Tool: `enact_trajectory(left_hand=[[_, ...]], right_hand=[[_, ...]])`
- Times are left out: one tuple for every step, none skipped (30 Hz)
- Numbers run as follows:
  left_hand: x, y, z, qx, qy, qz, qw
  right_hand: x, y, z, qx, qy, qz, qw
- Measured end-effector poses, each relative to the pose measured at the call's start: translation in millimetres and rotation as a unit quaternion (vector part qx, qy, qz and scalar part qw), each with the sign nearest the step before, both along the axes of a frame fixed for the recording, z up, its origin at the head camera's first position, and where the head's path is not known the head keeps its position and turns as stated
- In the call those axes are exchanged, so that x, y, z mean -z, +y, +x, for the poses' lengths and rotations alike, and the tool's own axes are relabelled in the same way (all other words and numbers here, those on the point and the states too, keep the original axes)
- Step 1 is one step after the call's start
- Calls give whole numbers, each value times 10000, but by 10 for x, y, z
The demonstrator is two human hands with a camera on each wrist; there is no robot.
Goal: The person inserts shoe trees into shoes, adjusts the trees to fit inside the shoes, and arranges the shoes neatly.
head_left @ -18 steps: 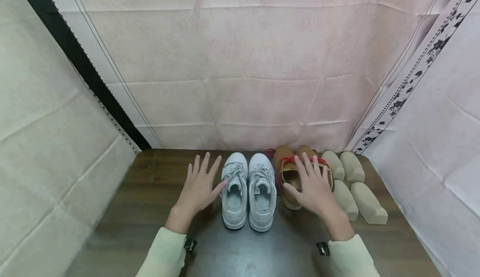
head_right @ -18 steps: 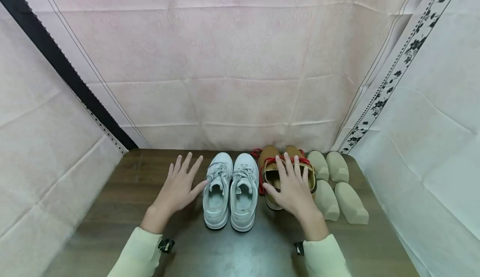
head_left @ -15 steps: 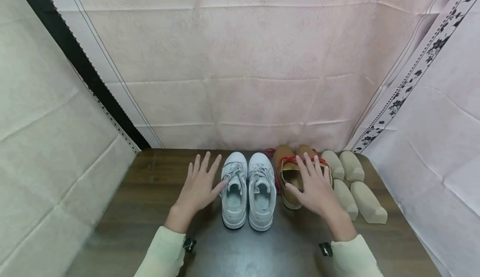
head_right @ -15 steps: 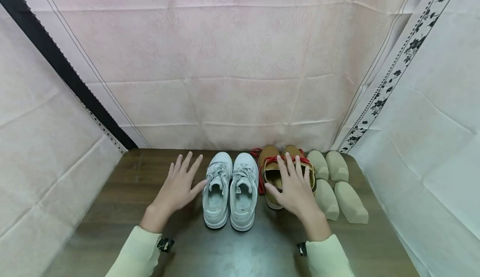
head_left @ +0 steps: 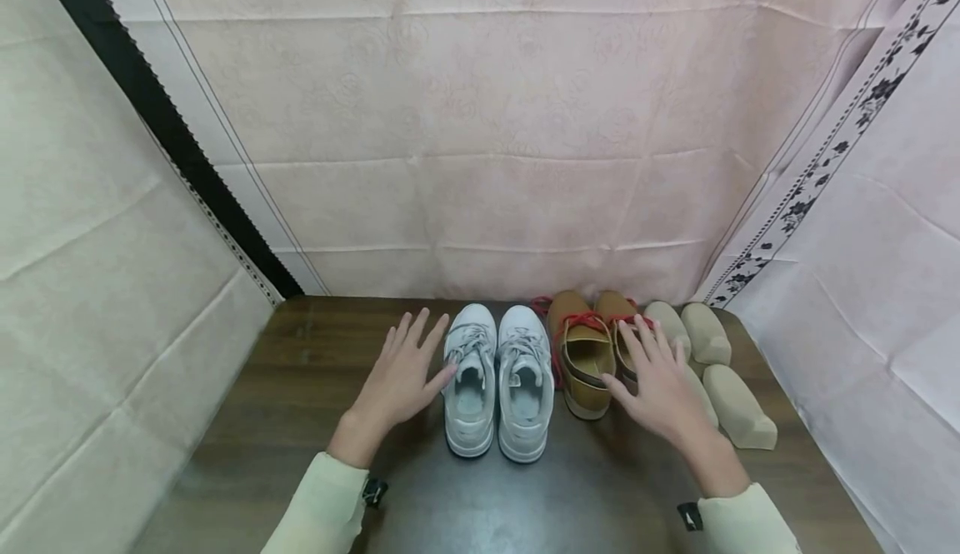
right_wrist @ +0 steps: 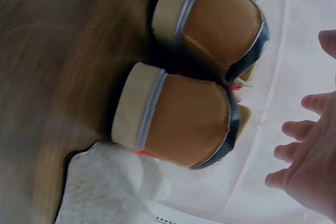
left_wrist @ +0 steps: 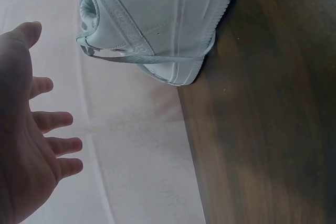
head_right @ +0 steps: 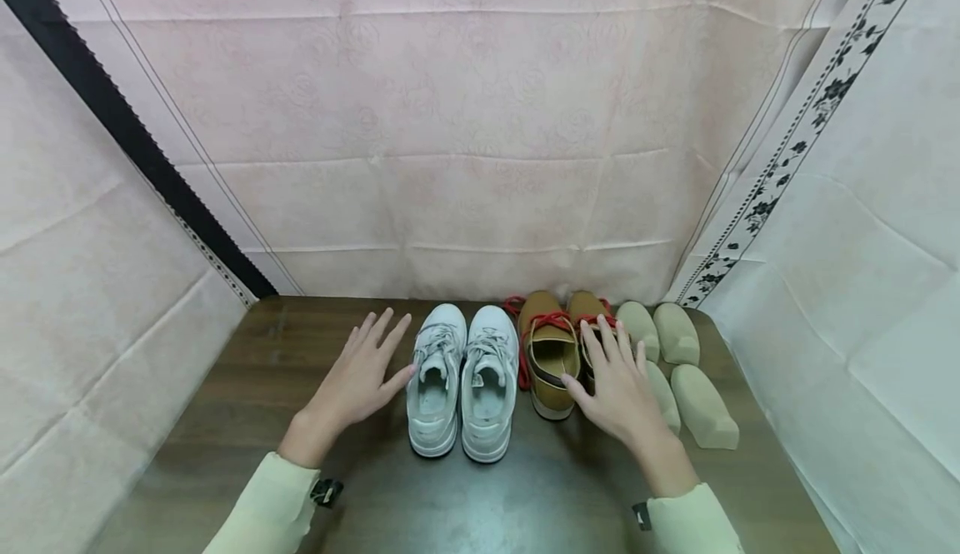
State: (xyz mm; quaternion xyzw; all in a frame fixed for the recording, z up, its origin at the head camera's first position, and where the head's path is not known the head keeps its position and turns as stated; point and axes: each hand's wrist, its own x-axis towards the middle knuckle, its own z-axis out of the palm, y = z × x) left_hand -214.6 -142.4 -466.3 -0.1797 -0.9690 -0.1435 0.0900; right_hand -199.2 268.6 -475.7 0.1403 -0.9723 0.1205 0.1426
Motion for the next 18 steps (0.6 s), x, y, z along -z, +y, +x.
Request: enact_trajectory(left_hand=[[12, 5, 0, 18, -9, 28, 10000], [21, 9, 2, 34, -48, 78, 10000], [33, 14, 4, 50, -96, 132, 9999], [41, 16, 2, 64, -154, 181, 9997], [51, 18, 1, 56, -245, 227, 9994], [61, 21, 0, 46, -336, 292, 9990], [70, 25, -1, 37, -422, 359, 9985], [74, 29, 1, 35, -525, 464, 9975], [82, 36, 2, 20, -607, 558, 9966], [92, 46, 2, 3, -677, 659, 9955], [101, 57, 1, -23, -745, 747, 9944], [109, 71, 3, -42, -789, 852, 9932], [115, 85, 5, -43, -827, 958, 9920], [124, 100, 6, -59, -870, 1051, 9906], [134, 114, 5, -93, -906, 1126, 9895], [143, 127, 4, -115, -919, 1183, 9886], [147, 138, 2, -139, -937, 1232, 9878], [148, 147, 1, -156, -949, 1297, 9869]], right_hand=[[9, 19, 4, -36, 25, -30, 10000], [22, 39, 7, -58, 80, -12, 10000], [37, 61, 9, -84, 133, -11, 9999], [53, 80, 9, -96, 178, -28, 9998], [71, 99, 11, -108, 225, -45, 9997], [92, 120, 9, -112, 289, -75, 9995], [112, 140, 10, -126, 327, -148, 9993], [133, 160, 11, -131, 371, -230, 9990], [155, 181, 11, -139, 406, -354, 9985], [176, 204, 12, -133, 455, -459, 9978], [195, 225, 18, -132, 511, -580, 9969], [214, 250, 21, -134, 550, -698, 9960], [232, 275, 30, -131, 561, -810, 9950], [251, 302, 38, -110, 572, -889, 9943], [267, 329, 45, -84, 582, -953, 9937], [279, 353, 56, -57, 559, -1002, 9934], [293, 376, 67, -44, 527, -1067, 9929], [305, 398, 78, -24, 475, -1120, 9926]])
